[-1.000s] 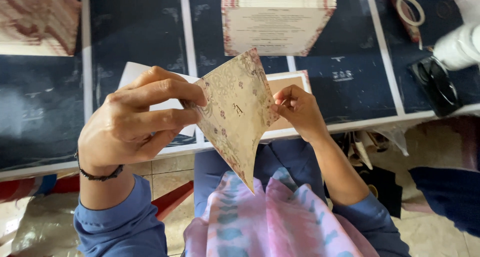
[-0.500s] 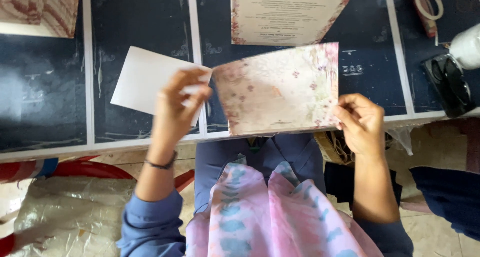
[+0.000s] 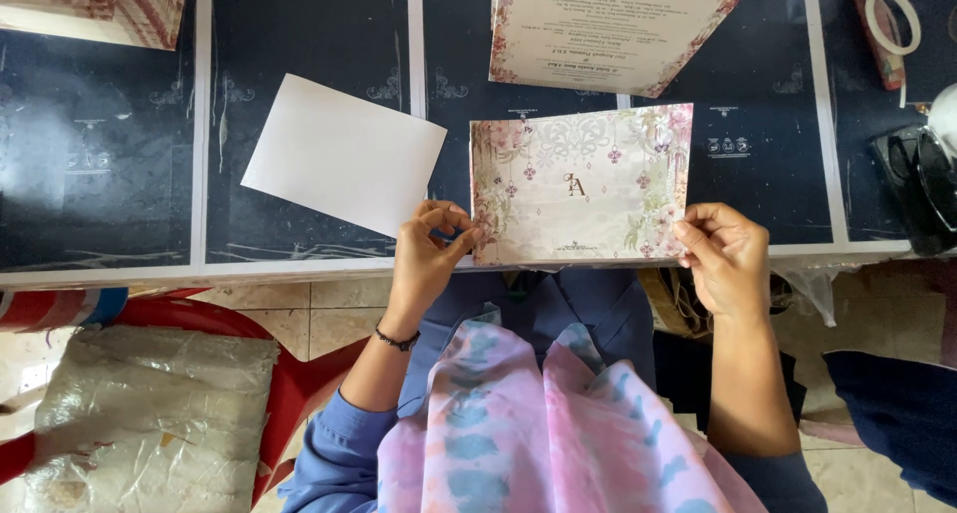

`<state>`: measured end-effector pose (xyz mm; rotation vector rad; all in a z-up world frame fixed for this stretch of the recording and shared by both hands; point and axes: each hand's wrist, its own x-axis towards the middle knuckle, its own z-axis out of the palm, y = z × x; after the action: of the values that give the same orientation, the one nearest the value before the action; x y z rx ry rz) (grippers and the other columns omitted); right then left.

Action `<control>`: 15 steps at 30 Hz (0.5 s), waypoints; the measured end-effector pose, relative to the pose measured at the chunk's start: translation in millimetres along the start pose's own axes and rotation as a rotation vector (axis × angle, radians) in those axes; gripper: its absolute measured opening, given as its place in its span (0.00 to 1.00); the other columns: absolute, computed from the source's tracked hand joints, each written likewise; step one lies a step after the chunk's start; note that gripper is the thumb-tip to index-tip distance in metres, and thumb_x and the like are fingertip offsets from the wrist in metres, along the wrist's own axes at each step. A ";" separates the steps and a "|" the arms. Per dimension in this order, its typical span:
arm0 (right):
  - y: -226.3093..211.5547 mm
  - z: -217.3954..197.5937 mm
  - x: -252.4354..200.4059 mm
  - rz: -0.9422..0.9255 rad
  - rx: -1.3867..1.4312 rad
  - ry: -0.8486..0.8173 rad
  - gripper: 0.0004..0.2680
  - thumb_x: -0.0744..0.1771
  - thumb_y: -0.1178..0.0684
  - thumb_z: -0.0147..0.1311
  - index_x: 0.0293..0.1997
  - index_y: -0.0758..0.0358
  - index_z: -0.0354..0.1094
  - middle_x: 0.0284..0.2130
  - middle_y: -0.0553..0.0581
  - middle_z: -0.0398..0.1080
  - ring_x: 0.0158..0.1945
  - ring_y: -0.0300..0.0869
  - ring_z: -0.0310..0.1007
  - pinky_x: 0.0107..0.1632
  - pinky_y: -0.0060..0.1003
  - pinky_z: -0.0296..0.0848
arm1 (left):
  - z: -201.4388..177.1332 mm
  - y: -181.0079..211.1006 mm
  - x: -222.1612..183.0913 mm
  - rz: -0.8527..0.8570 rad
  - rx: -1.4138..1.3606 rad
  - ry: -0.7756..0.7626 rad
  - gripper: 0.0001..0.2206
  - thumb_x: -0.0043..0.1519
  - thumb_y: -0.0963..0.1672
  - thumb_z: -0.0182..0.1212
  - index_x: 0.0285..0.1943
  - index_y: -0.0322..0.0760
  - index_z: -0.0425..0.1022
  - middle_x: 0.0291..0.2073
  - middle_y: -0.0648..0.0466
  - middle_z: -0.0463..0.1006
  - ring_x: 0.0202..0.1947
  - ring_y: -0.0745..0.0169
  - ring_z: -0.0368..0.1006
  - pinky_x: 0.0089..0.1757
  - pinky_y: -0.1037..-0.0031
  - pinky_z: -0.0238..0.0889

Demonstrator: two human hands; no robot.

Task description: Organizing and stacking printed cards on a work table.

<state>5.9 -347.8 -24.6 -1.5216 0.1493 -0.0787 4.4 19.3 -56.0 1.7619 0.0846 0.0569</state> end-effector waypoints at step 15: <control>21.6 -7.3 4.8 0.016 0.002 -0.001 0.05 0.67 0.64 0.62 0.43 0.69 0.70 0.25 0.54 0.67 0.26 0.33 0.65 0.25 0.24 0.69 | 4.4 8.5 -6.6 0.050 -0.073 0.059 0.06 0.57 0.42 0.76 0.36 0.37 0.82 0.32 0.54 0.71 0.28 0.71 0.61 0.30 0.80 0.59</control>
<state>8.7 -354.6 -46.7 -1.5182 0.1604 -0.0649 -1.7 12.8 -48.4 1.6895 0.0808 0.1464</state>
